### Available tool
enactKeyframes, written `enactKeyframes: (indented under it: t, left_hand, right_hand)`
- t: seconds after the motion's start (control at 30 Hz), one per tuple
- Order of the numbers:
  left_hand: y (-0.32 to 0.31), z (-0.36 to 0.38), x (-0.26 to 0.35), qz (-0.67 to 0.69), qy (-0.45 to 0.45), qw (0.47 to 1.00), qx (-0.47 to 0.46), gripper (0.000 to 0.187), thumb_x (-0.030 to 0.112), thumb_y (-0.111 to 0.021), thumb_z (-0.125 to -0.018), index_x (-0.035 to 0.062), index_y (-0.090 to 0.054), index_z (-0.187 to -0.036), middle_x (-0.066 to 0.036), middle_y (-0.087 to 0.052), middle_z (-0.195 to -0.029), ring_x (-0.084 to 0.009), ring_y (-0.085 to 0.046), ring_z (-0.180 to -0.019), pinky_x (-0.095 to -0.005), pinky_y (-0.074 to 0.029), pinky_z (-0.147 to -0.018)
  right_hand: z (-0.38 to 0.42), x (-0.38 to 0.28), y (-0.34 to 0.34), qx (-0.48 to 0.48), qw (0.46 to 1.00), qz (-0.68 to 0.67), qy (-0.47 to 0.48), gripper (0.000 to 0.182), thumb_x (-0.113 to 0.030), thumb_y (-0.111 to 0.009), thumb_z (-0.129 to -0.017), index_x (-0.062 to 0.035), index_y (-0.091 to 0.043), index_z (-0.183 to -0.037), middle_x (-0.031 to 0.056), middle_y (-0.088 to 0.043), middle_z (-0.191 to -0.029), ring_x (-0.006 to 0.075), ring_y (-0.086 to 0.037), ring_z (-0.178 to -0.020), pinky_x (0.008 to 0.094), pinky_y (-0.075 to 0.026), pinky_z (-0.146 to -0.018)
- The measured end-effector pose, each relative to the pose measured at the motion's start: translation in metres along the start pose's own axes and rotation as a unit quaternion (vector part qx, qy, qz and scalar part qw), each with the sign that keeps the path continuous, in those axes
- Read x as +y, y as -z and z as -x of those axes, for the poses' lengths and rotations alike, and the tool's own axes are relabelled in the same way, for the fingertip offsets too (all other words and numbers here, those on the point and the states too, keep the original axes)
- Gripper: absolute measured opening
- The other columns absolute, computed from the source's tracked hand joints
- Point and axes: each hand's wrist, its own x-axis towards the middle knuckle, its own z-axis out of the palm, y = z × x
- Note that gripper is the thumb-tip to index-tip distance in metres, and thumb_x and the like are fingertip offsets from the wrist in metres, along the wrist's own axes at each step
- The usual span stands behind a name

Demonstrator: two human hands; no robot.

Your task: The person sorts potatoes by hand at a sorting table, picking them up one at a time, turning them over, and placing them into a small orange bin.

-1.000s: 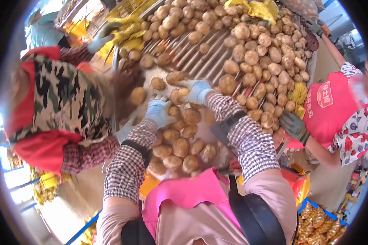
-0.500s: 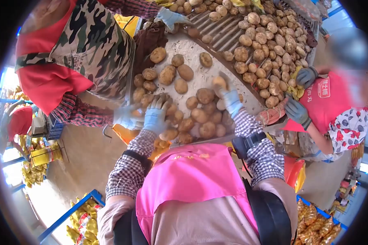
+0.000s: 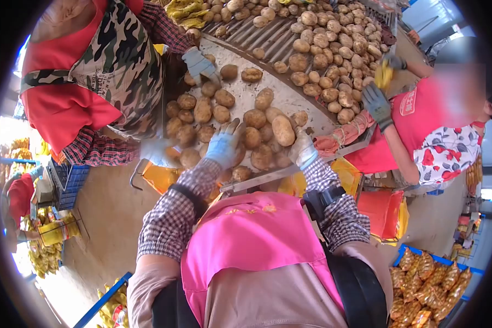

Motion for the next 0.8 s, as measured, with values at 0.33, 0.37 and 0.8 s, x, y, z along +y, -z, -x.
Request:
enactKeyframes:
  t: [0.33,0.37,0.8]
  left_hand:
    - [0.015,0.025,0.01,-0.061,0.102,0.99,-0.077,0.035,0.032,-0.061,-0.079,0.0127,-0.062,-0.108,-0.009,-0.061,-0.106,-0.0301,-0.057,-0.106,-0.0435,-0.045,-0.084]
    - [0.016,0.024,0.005,-0.064,0.104,0.99,-0.073,0.035,0.032,-0.061,-0.079,0.0127,-0.062,-0.108,-0.009,-0.061,-0.106,-0.0301,-0.057,-0.106,-0.0435,-0.045,-0.084]
    - [0.035,-0.043,-0.005,0.01,0.312,0.948,-0.062,0.062,0.029,-0.065,-0.083,0.0077,-0.04,-0.136,-0.021,-0.048,-0.132,-0.0358,-0.051,-0.118,-0.0431,-0.045,-0.096]
  right_hand:
    - [0.02,0.005,0.034,-0.082,0.97,0.206,0.102,0.048,-0.032,-0.062,-0.091,-0.0097,-0.05,-0.132,0.004,-0.061,-0.112,0.0137,-0.061,-0.092,0.0281,-0.054,-0.065]
    - [0.018,0.006,0.034,-0.087,0.969,0.206,0.102,0.048,-0.032,-0.062,-0.091,-0.0097,-0.05,-0.132,0.004,-0.061,-0.112,0.0137,-0.061,-0.092,0.0281,-0.054,-0.065]
    - [0.045,-0.005,-0.029,-0.185,0.973,0.108,0.087,0.041,-0.015,-0.04,-0.101,-0.0001,-0.041,-0.139,0.0133,-0.05,-0.135,0.0222,-0.051,-0.121,0.0349,-0.042,-0.104]
